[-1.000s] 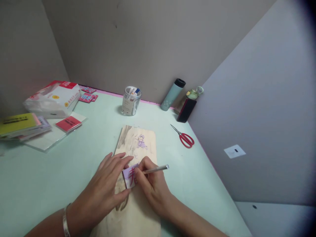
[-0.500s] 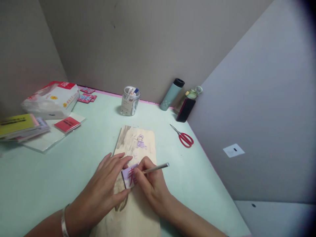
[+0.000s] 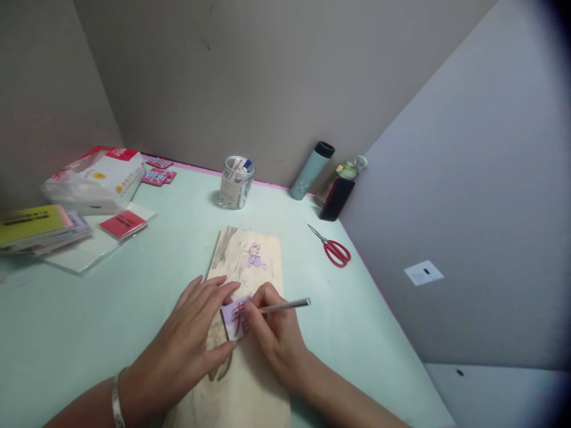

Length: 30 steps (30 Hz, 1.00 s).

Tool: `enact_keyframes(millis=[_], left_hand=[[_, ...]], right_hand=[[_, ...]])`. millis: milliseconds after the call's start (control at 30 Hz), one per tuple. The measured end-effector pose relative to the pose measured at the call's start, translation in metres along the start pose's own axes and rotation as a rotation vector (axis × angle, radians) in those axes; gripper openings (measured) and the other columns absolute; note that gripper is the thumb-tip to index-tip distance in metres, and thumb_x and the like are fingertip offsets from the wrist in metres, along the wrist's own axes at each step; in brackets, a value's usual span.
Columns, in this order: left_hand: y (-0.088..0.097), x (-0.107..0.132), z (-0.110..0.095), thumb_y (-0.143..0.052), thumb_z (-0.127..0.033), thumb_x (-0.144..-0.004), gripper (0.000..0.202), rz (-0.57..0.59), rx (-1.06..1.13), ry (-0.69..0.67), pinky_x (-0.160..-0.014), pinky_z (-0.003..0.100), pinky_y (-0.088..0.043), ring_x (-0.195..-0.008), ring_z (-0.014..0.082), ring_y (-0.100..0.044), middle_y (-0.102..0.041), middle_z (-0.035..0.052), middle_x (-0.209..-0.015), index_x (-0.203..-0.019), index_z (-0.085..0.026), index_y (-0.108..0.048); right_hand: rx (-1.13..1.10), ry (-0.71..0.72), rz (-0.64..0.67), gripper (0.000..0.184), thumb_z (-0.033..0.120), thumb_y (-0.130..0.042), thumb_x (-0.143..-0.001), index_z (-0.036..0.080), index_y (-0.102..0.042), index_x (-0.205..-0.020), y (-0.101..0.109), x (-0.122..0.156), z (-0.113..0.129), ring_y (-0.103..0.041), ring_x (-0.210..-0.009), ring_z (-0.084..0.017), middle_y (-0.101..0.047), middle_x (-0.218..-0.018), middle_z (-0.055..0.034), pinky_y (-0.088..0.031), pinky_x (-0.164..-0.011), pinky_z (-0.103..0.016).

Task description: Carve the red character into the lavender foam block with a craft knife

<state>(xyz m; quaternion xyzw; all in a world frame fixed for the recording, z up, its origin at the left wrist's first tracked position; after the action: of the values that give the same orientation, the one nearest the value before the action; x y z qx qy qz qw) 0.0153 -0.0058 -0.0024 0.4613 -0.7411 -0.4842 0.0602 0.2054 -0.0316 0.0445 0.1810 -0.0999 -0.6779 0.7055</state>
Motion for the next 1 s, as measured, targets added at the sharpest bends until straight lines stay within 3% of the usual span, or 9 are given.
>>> enact_keyframes(millis=[333,1000], left_hand=[[0.001,-0.003,-0.002,-0.062,-0.031,-0.094,0.067,-0.02,0.017,0.009,-0.126,0.058,-0.034,-0.143,0.0311,-0.053,-0.06,0.0085,-0.149,-0.154,-0.029,-0.034],[0.0,-0.001,0.0,-0.061,-0.032,-0.097,0.069,0.019,-0.002,0.008,-0.126,0.06,-0.032,-0.147,0.0319,-0.048,-0.054,0.0097,-0.155,-0.156,-0.03,-0.028]], right_hand=[[0.156,0.076,0.069,0.021,0.026,-0.048,-0.101,0.023,-0.045,-0.081,0.005,-0.001,0.015,-0.046,-0.066,-0.015,-0.05,-0.071,0.0026,-0.036,-0.063,-0.027],[0.029,-0.014,0.097,0.021,0.028,-0.052,-0.099,0.023,-0.046,-0.08,0.007,-0.004,0.012,-0.046,-0.066,-0.014,-0.05,-0.07,0.0033,-0.036,-0.064,-0.027]])
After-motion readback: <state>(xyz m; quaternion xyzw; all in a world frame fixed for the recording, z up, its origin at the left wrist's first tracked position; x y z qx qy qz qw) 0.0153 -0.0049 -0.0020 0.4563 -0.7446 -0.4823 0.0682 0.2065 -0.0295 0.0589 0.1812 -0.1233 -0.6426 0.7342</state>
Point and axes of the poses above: each hand's wrist, its own x-axis away from the middle knuckle, its own y-axis out of the back of the hand, z = x × y, the point moved 1 cm from there along -x, towards the middle knuckle
